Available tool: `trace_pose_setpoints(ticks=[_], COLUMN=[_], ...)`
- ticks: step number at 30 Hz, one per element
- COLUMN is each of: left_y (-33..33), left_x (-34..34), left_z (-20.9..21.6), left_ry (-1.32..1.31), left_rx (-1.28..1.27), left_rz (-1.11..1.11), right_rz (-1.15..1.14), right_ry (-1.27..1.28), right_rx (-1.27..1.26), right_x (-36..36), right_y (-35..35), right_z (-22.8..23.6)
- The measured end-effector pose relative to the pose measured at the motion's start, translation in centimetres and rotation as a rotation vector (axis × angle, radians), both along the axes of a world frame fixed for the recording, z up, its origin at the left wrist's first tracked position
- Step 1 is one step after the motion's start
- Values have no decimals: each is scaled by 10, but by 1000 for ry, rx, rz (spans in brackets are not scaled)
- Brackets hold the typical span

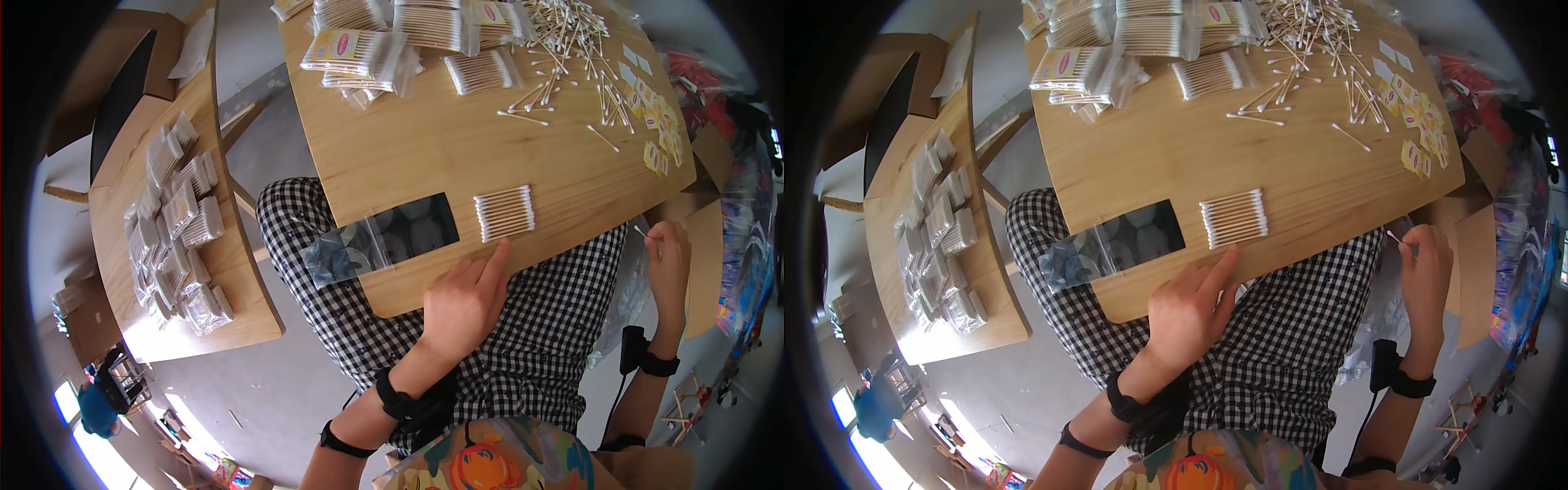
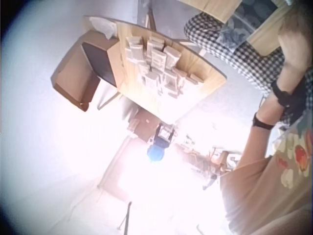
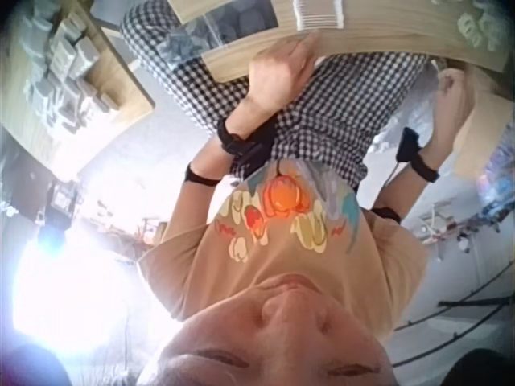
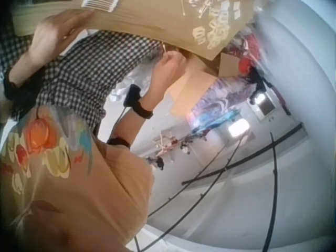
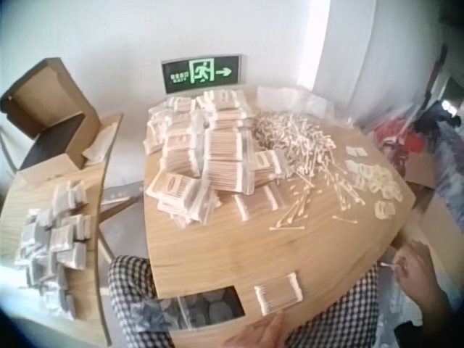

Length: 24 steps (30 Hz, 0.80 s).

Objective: The recorder aligns cotton swabs on a desk and packages them into small plastic bags.

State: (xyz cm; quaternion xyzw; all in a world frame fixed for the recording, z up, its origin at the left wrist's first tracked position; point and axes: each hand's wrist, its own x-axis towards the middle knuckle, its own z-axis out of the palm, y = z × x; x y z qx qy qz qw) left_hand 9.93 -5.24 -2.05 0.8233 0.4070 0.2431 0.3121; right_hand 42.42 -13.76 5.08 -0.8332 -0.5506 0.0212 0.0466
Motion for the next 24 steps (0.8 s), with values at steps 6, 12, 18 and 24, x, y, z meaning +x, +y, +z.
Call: trace_pose_setpoints(ticks=[6,12,18,24], left_y=[2,1,0,2], left_x=[-1,-1,-4,-3], left_z=[-2,2,-4,2], left_ry=[-14,-47,-91,-67], left_rx=[36,10,3,17], left_rz=[20,10,14,9], right_rz=[23,360,412,509], right_ry=[343,232,363,503], right_rx=[260,438,330,280], right_x=[-31,-72,-86,-104], right_y=[60,163,175,130], right_z=[-20,-52,-65,-55])
